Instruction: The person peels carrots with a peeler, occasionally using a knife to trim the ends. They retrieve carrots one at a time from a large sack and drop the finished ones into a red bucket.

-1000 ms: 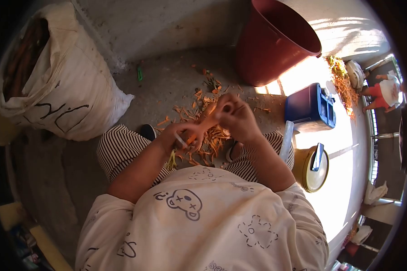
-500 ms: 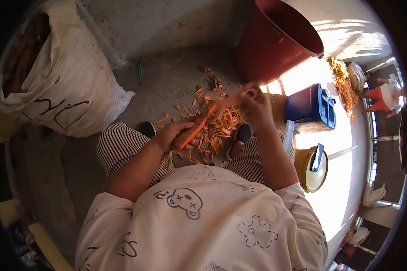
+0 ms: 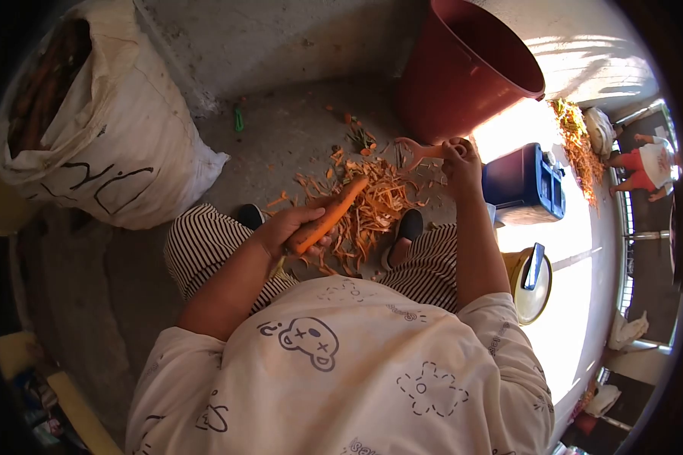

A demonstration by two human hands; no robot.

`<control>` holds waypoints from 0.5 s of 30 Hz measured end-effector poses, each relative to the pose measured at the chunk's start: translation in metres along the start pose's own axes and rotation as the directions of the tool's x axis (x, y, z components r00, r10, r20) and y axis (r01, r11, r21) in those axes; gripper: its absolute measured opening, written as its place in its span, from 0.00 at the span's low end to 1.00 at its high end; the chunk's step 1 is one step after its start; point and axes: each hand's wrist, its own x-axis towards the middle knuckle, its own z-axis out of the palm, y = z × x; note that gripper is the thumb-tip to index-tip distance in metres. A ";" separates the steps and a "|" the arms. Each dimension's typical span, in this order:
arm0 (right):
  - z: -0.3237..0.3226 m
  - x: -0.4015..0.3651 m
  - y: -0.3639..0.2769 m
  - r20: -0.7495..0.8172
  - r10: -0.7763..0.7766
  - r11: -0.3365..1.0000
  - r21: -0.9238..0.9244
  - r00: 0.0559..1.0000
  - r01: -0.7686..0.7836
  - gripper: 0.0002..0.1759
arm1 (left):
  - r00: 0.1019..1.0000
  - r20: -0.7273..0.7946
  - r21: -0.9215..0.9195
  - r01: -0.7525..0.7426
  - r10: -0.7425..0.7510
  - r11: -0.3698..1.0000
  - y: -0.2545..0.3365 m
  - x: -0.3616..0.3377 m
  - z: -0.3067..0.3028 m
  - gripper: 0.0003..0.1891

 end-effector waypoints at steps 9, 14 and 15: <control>0.096 -0.097 -0.030 0.538 0.106 0.979 0.092 0.836 -0.183 0.07 | 0.989 -0.147 0.157 0.017 0.006 0.987 -0.007 0.030 -0.020 0.15; 0.022 -0.022 -0.002 0.076 0.037 0.991 -0.128 0.996 -0.027 0.08 | 0.999 -0.037 0.026 0.002 -0.001 1.000 -0.005 0.012 -0.009 0.18; 0.001 -0.007 0.000 -0.071 -0.025 0.963 -0.269 0.997 0.005 0.08 | 0.999 -0.038 0.040 -0.009 0.010 0.999 -0.003 0.010 -0.011 0.18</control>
